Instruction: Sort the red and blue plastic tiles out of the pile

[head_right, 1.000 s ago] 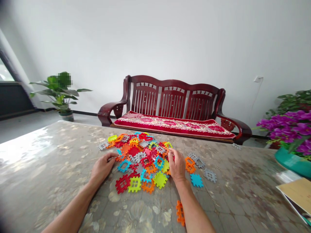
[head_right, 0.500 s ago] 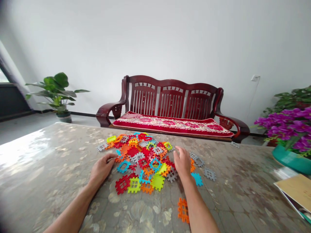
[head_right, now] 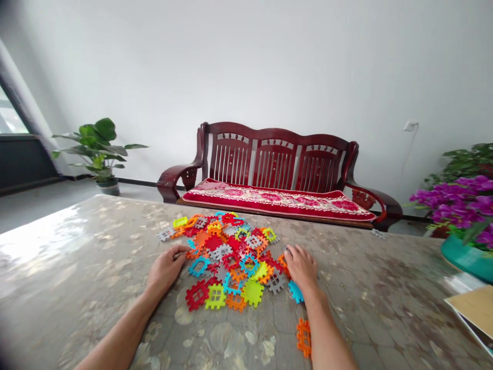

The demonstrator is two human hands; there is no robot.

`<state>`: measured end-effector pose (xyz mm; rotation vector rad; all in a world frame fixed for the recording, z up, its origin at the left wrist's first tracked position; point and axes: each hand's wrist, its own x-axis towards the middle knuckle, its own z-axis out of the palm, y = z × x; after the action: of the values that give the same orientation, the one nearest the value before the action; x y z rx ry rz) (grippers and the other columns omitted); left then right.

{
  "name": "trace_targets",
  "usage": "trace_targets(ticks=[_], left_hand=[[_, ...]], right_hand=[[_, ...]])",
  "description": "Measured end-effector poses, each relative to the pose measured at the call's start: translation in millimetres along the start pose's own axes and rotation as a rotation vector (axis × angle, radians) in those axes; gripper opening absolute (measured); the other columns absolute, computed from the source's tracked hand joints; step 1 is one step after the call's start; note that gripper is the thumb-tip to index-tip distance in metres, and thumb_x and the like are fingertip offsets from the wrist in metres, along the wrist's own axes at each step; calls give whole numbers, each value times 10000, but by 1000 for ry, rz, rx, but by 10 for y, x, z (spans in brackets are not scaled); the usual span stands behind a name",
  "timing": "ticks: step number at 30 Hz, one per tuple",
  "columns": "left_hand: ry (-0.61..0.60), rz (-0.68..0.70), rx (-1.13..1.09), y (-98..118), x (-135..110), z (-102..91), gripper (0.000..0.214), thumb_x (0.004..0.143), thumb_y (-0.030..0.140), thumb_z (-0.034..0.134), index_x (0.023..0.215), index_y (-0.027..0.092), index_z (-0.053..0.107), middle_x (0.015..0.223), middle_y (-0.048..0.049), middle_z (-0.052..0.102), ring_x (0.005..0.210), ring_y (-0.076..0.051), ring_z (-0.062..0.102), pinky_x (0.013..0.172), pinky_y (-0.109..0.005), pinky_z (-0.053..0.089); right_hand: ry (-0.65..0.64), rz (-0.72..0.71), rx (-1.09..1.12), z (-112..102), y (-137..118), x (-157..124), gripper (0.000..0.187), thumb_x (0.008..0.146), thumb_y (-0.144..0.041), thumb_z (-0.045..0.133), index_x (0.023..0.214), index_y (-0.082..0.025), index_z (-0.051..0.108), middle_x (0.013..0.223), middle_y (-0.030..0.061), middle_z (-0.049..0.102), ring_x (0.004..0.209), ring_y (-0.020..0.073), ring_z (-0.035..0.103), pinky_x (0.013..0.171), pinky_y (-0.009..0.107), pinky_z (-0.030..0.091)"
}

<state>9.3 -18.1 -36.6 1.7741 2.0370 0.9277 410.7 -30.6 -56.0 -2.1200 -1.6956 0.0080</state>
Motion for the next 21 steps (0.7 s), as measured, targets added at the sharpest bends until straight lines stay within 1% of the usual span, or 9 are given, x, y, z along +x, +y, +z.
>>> trace_targets(ticks=[3,5,7,9,11,14,18,21], left_hand=[[6,-4,-6,-3,0,3,266,832,251,486,952,265,724,992,2,757,936,-193,675,803,-255,478],[10,-4,-15,-14,4,12,267,832,247,484,953,260,721,991,-1,756,941,-192,675,805,-254,477],[12,-10,-24,-23,8,19,266,831,249,485,959,256,718,991,-4,756,939,-193,675,800,-255,477],[8,-18,-29,-23,8,22,267,833,254,486,966,255,717,996,-6,754,938,-194,675,791,-256,477],[3,-21,-33,-13,3,22,263,835,259,486,963,256,716,999,-5,752,939,-195,674,781,-256,475],[6,-18,-55,10,-11,29,254,836,252,486,951,255,712,978,2,752,919,-185,675,765,-248,477],[18,-1,-67,13,-18,57,250,832,234,486,940,251,710,971,7,749,895,-173,673,771,-240,480],[20,16,-69,-6,-12,75,253,833,229,481,937,253,710,982,6,747,902,-172,671,792,-243,478]], right_hand=[[-51,-167,199,66,-233,9,476,948,-433,300,1169,-245,677,1281,74,633,1211,221,547,1059,395,380],[-38,-184,323,44,-286,32,522,959,-445,250,1154,-224,681,1223,72,669,1166,198,579,1031,344,410],[24,-105,332,-12,-240,63,549,959,-449,222,1149,-212,679,1181,79,688,1127,209,597,998,337,427],[82,17,230,-67,-120,89,549,950,-441,225,1129,-201,685,1159,101,694,1106,246,600,983,368,423],[84,95,143,-85,19,101,536,941,-416,237,1125,-184,683,1162,121,689,1107,269,595,991,390,407],[77,138,128,-32,140,98,516,927,-401,262,1148,-173,669,1222,122,661,1155,270,571,1027,393,380],[82,188,182,68,86,106,516,920,-421,272,1190,-205,655,1259,95,643,1177,267,561,1035,407,377],[93,249,185,87,8,132,517,918,-426,273,1147,-207,682,1231,120,653,1150,287,574,1017,435,382]])
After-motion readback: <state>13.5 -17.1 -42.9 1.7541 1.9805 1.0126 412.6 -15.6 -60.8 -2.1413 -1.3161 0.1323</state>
